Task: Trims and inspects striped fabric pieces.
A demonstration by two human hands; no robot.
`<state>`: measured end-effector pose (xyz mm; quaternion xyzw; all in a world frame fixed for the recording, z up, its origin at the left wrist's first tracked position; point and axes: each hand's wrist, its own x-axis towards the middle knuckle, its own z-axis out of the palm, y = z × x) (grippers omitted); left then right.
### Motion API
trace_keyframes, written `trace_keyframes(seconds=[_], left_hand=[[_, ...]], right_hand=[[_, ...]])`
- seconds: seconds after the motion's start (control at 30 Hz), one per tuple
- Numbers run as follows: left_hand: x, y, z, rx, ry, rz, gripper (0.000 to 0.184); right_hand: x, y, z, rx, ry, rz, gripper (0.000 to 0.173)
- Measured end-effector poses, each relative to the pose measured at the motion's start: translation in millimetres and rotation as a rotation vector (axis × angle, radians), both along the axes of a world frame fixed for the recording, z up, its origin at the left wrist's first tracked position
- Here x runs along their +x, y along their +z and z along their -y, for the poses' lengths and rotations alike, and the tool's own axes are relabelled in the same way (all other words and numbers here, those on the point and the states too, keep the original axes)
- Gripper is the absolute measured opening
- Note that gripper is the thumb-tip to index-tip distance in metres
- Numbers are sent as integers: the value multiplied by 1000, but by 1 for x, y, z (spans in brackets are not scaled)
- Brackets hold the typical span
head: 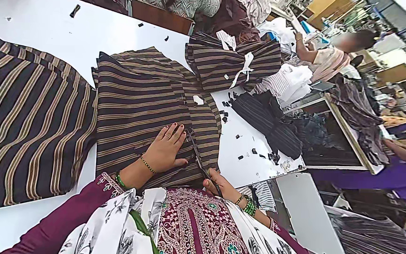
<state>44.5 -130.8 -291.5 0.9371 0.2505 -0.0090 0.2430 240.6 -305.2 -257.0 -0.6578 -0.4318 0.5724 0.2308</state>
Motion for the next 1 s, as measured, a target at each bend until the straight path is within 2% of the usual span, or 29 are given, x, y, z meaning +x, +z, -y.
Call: trace_keyframes(seconds=[0.2,0.33,0.5,0.6,0.63,0.7,0.83,0.9,1.0], left_hand=[[0,3,-1,-21,-5,-6,96],[-1,5,-2,-43,2,16,94],[-1,6,-5,-78,17,34,86],[-2,2,-7,-80,50,138,70],[-3,1,-8,-76,63,172,65],[-4,-2,-9,-63,104,234,54],[-4,-13,-13,42,251,396,36],[-5,-14,-15,80,306,434,23],[-5,-14,-14,159,308,498,16]], right_hand=[[4,7,-7,-100,-1,-74,56],[1,2,-8,-59,-57,-67,47],[2,1,-8,-25,-37,53,46],[11,7,-15,3,-174,119,27],[20,9,-19,17,-241,163,21],[46,7,-28,37,-332,356,23],[100,1,-40,11,-394,797,49],[113,5,-45,2,-397,912,56],[126,6,-50,-5,-375,986,54]])
